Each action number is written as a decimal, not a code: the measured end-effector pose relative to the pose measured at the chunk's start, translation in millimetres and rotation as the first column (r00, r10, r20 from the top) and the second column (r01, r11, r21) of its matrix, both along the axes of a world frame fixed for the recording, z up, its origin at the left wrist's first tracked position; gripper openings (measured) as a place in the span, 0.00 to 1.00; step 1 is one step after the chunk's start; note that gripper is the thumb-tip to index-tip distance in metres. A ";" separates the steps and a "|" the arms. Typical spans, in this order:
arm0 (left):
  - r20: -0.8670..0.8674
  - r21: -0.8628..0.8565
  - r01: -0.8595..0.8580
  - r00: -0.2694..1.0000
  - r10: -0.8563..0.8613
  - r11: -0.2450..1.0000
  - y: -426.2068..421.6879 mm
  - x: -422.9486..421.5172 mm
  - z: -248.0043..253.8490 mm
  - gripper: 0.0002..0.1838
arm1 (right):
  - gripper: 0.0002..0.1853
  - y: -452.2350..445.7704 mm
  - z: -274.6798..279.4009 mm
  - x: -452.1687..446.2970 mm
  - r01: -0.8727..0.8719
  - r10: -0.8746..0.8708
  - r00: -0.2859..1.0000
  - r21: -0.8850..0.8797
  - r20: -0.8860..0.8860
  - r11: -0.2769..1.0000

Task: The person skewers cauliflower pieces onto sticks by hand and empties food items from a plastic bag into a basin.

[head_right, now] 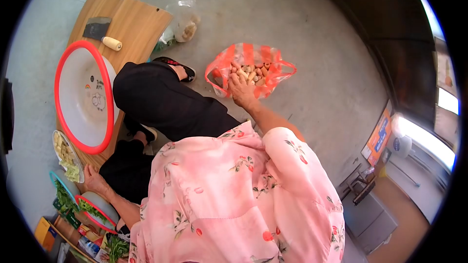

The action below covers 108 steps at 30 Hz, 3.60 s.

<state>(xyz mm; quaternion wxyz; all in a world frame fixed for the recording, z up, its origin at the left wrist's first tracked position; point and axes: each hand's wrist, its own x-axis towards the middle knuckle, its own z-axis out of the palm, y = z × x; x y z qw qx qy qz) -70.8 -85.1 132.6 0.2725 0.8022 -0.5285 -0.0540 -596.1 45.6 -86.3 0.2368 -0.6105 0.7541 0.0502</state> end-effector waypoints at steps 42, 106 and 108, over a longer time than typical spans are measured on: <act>-0.830 0.515 0.526 0.504 0.240 0.677 -21.3 -441.0 -35.9 0.44 | 0.08 59.8 -19.9 -134.0 0.810 -0.408 -0.580 0.447 0.705 -0.380; -0.970 0.218 0.482 0.203 0.133 0.849 -52.4 -410.0 -75.3 0.30 | 0.14 -92.4 422.0 -46.2 0.816 0.081 0.124 -0.148 0.989 0.559; -0.924 0.280 0.512 -0.086 0.372 0.812 -54.3 -405.0 -37.2 0.39 | 0.15 -111.6 458.6 -44.2 0.741 0.208 0.064 -0.186 0.976 0.645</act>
